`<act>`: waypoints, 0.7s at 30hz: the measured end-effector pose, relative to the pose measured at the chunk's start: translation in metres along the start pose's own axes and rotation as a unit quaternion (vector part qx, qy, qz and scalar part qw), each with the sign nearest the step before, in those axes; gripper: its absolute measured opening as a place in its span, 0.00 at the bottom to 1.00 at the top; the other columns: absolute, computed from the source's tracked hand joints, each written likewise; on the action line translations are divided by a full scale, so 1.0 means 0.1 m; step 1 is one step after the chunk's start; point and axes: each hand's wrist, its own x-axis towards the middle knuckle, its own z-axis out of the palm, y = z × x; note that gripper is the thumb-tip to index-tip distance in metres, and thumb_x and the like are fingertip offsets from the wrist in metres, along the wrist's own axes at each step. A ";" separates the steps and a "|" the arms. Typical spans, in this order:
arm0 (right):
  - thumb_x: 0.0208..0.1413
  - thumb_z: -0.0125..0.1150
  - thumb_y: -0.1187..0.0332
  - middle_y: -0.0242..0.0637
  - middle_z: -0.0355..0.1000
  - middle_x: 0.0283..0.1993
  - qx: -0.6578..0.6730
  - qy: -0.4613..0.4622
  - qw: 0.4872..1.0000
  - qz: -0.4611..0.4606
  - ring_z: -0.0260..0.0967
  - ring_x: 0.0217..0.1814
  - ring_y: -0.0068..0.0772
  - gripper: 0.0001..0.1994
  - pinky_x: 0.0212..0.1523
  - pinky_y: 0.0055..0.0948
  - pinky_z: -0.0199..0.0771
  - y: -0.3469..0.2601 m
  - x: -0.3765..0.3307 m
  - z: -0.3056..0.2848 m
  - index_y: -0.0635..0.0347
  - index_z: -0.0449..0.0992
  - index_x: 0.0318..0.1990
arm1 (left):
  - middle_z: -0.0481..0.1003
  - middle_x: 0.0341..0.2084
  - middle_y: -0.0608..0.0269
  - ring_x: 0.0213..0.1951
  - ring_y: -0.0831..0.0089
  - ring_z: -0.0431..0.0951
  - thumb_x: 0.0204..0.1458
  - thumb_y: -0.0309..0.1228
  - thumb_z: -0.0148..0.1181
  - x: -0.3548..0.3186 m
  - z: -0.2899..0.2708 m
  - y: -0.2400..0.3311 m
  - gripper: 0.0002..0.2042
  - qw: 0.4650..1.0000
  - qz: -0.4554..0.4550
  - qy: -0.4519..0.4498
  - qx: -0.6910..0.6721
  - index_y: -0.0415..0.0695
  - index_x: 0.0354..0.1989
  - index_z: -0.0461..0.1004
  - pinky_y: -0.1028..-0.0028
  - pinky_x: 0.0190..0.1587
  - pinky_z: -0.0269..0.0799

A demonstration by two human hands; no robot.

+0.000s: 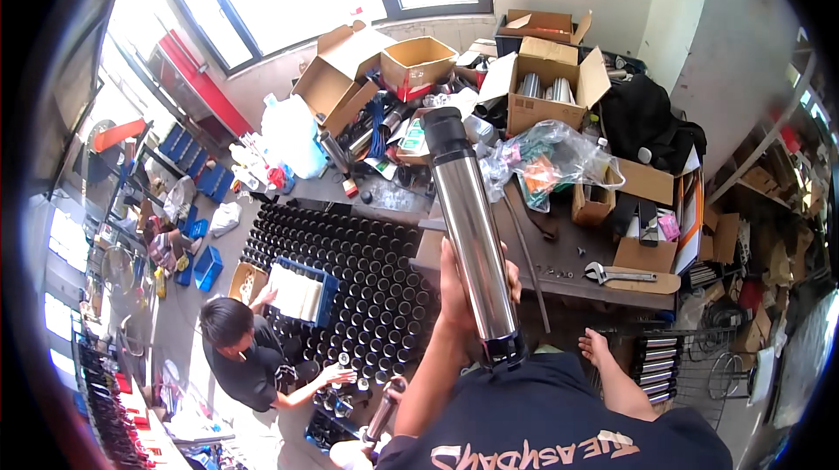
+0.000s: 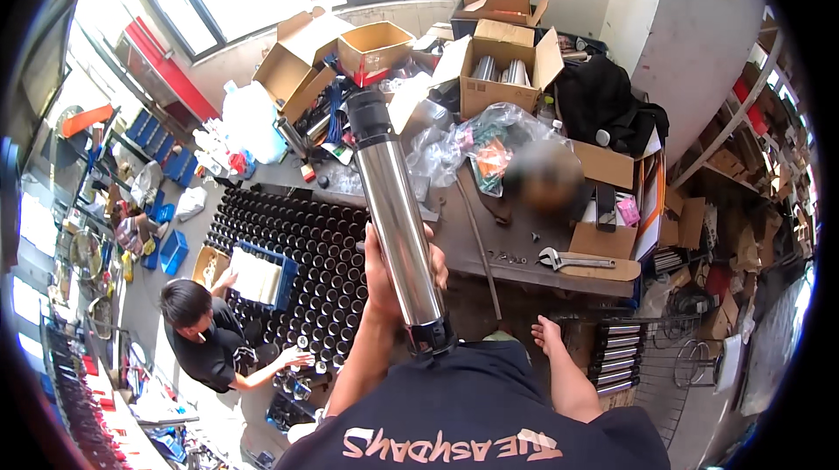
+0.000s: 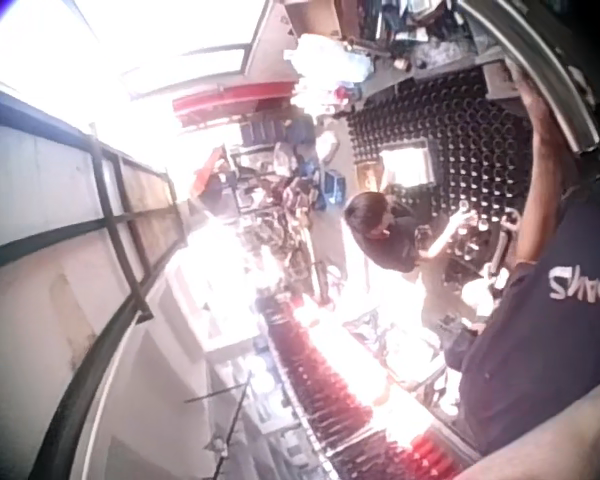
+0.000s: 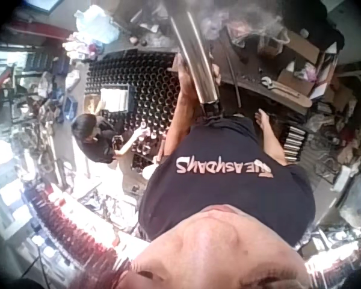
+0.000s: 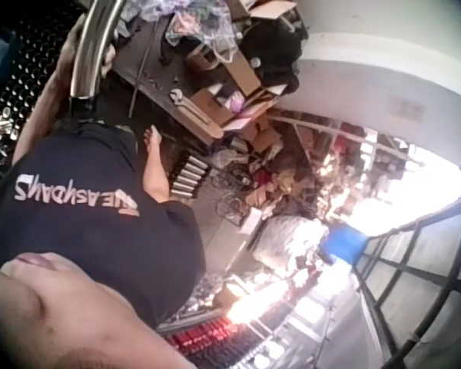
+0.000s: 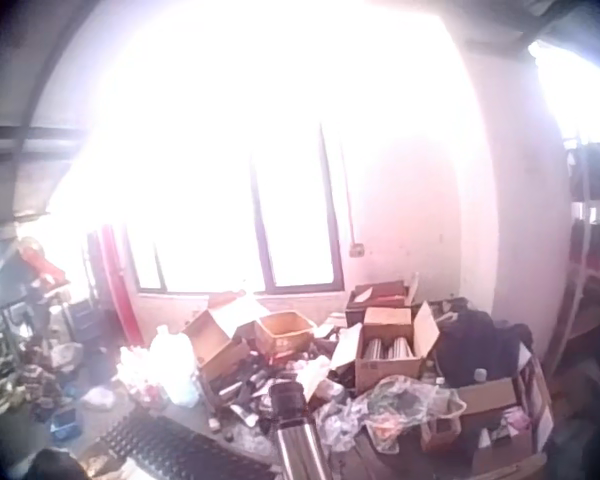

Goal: The person uses a manual lever press to assemble cylindrical metal components, repeatedly placing them into the press, pulling the lever to apply force, and then moving the completed items into a large metal wire bin.

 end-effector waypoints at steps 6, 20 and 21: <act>0.60 0.62 0.52 0.29 0.78 0.36 -0.086 -0.045 0.994 -0.048 0.70 0.30 0.19 0.17 0.26 0.25 0.65 -0.17 -0.15 0.34 0.53 0.76 0.47 | 0.76 0.30 0.47 0.29 0.56 0.79 0.57 0.73 0.29 -0.08 -0.03 -0.05 0.44 0.998 -0.004 0.040 0.046 0.40 0.53 0.68 0.60 0.32 0.78; 0.55 0.64 0.57 0.35 0.80 0.30 -0.317 0.049 0.946 -0.042 0.75 0.28 0.28 0.15 0.25 0.31 0.70 0.27 -0.13 -0.26 0.61 0.83 0.32 | 0.73 0.30 0.50 0.27 0.58 0.78 0.54 0.76 0.33 0.16 -0.31 -0.32 0.45 0.995 -0.033 -0.092 -0.011 0.49 0.66 0.58 0.58 0.31 0.77; 0.54 0.64 0.57 0.36 0.80 0.29 -0.329 0.048 0.942 -0.050 0.76 0.27 0.28 0.15 0.26 0.31 0.72 0.26 -0.07 -0.31 0.61 0.83 0.31 | 0.73 0.30 0.51 0.27 0.58 0.78 0.54 0.75 0.33 0.17 -0.25 -0.31 0.44 0.996 -0.024 -0.092 0.003 0.49 0.66 0.59 0.57 0.32 0.78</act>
